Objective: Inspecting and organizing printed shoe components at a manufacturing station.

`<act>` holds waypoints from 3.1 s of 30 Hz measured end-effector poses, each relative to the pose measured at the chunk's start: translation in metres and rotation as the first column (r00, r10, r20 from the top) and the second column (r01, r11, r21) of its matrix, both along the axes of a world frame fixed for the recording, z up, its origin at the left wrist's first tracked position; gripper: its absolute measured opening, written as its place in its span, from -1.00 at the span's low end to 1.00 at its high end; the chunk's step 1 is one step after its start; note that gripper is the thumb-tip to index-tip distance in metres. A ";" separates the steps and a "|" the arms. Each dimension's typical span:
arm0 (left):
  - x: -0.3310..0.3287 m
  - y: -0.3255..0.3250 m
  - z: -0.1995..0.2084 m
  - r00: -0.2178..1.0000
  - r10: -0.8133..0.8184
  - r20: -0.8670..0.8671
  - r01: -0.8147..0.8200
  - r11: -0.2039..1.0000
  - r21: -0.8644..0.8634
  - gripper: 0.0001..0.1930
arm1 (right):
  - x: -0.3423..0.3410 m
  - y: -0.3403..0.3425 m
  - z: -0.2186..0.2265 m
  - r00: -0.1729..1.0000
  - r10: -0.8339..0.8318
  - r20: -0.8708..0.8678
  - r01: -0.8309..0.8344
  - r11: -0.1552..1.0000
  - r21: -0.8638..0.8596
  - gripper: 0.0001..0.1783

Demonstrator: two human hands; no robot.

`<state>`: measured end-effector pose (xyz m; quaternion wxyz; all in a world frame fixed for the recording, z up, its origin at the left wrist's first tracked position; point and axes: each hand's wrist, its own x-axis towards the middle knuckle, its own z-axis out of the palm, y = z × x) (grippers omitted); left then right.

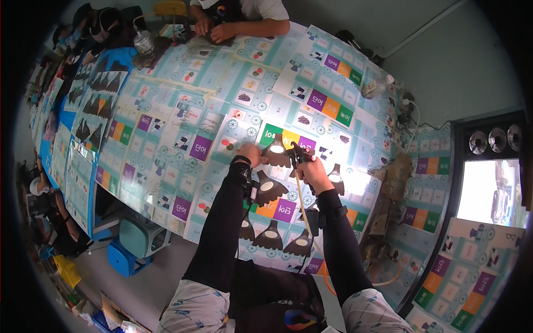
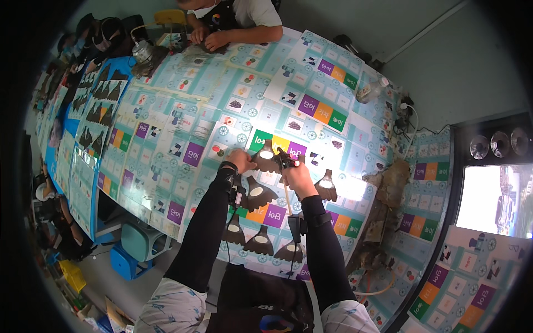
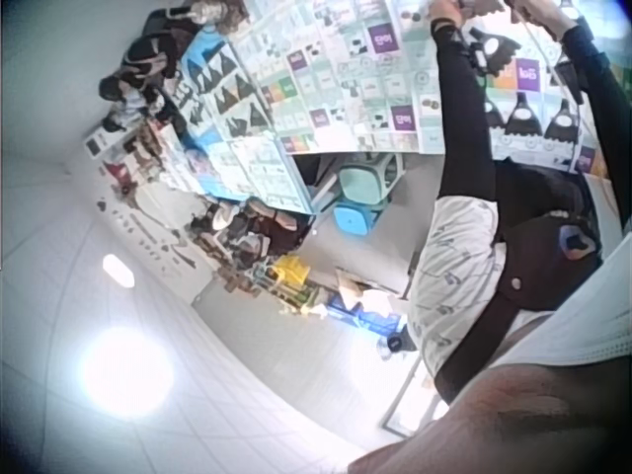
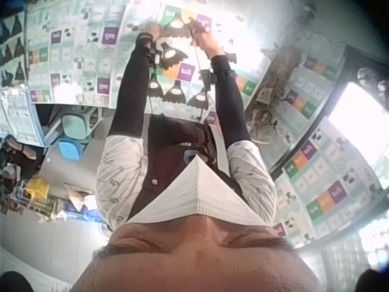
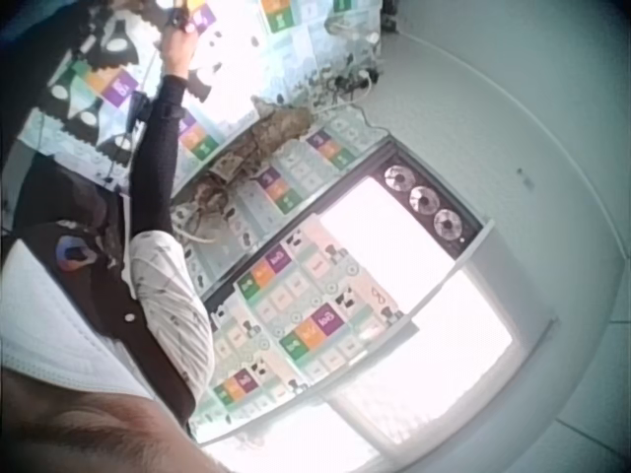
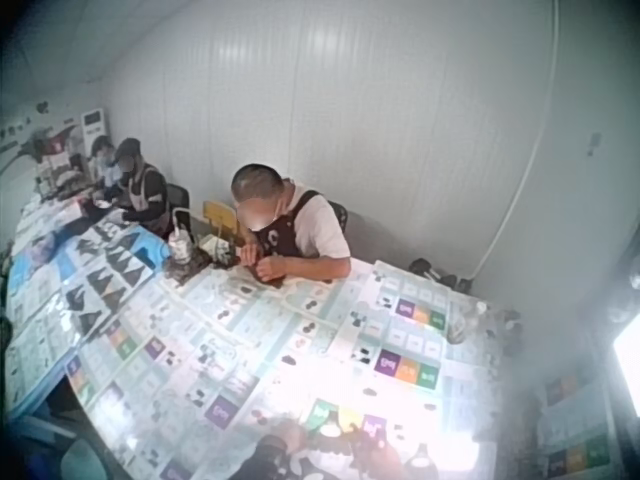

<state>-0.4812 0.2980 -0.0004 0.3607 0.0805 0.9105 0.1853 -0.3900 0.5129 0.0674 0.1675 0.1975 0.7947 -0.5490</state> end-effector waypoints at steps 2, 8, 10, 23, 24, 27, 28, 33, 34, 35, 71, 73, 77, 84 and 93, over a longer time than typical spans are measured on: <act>0.001 -0.005 -0.006 1.000 0.003 0.007 -0.003 1.000 0.004 -0.62 | 0.000 -0.003 0.000 0.977 -0.105 0.185 0.116 0.992 -0.054 -0.87; -0.001 -0.002 -0.011 0.999 0.006 0.039 -0.007 1.000 0.027 -0.61 | 0.001 0.001 0.001 0.987 -0.004 0.159 -0.001 1.000 0.031 -0.89; -0.001 -0.001 -0.015 1.000 0.006 0.001 -0.006 1.000 0.012 -0.61 | 0.003 -0.003 0.003 0.986 -0.158 0.061 0.164 0.981 -0.100 -0.90; 0.001 -0.001 -0.013 1.000 0.002 -0.022 -0.002 1.000 0.004 -0.61 | 0.010 -0.003 0.017 0.975 -0.127 0.180 0.122 0.992 0.035 -0.85; 0.001 -0.002 -0.014 1.000 0.004 -0.028 -0.004 1.000 0.001 -0.61 | 0.009 -0.006 0.014 0.983 -0.093 0.158 0.092 0.996 0.011 -0.85; 0.001 -0.005 -0.022 0.997 -0.006 -0.072 0.007 1.000 0.022 -0.60 | 0.010 -0.005 -0.010 0.998 0.033 0.045 -0.033 0.999 0.005 -0.86; -0.001 0.001 -0.023 0.994 -0.022 -0.108 0.028 0.998 0.054 -0.58 | 0.011 0.001 -0.020 0.992 0.121 -0.041 -0.119 0.992 0.039 -0.86; 0.004 -0.004 -0.020 0.995 -0.032 -0.093 0.034 0.999 0.014 -0.56 | 0.004 -0.027 0.020 0.980 -0.098 0.172 0.114 0.990 -0.085 -0.92; 0.003 -0.001 -0.016 0.991 -0.037 -0.126 0.038 0.999 0.000 -0.56 | 0.005 -0.025 0.021 0.977 -0.117 0.179 0.137 0.985 -0.105 -0.92; 0.002 0.002 -0.013 0.991 -0.042 -0.128 0.043 0.999 0.003 -0.56 | 0.006 -0.022 0.023 0.973 -0.135 0.187 0.159 0.979 -0.123 -0.92; 0.046 -0.098 -0.012 0.755 0.280 -0.592 -0.215 0.960 0.181 -0.75 | 0.344 0.115 -0.028 0.967 -0.256 0.019 0.133 0.563 0.816 -0.36; 0.082 -0.130 -0.022 0.834 0.202 -0.513 -0.204 0.978 0.054 -0.69 | 0.347 0.108 -0.032 0.959 -0.280 0.030 0.120 0.501 0.857 -0.34; 0.147 -0.141 -0.028 0.843 0.255 -0.474 -0.215 0.967 0.137 -0.58 | 0.311 0.078 -0.017 0.963 -0.261 -0.065 0.194 0.507 0.840 -0.50; 0.151 -0.116 -0.028 0.860 0.344 -0.378 -0.337 0.938 0.087 -0.53 | 0.168 -0.040 -0.034 0.943 -0.062 -0.328 0.202 0.887 0.414 -0.81; 0.152 -0.111 -0.040 0.854 0.335 -0.399 -0.355 0.935 0.026 -0.74 | 0.106 -0.095 -0.068 0.992 -0.075 -0.100 0.123 0.729 0.673 -0.74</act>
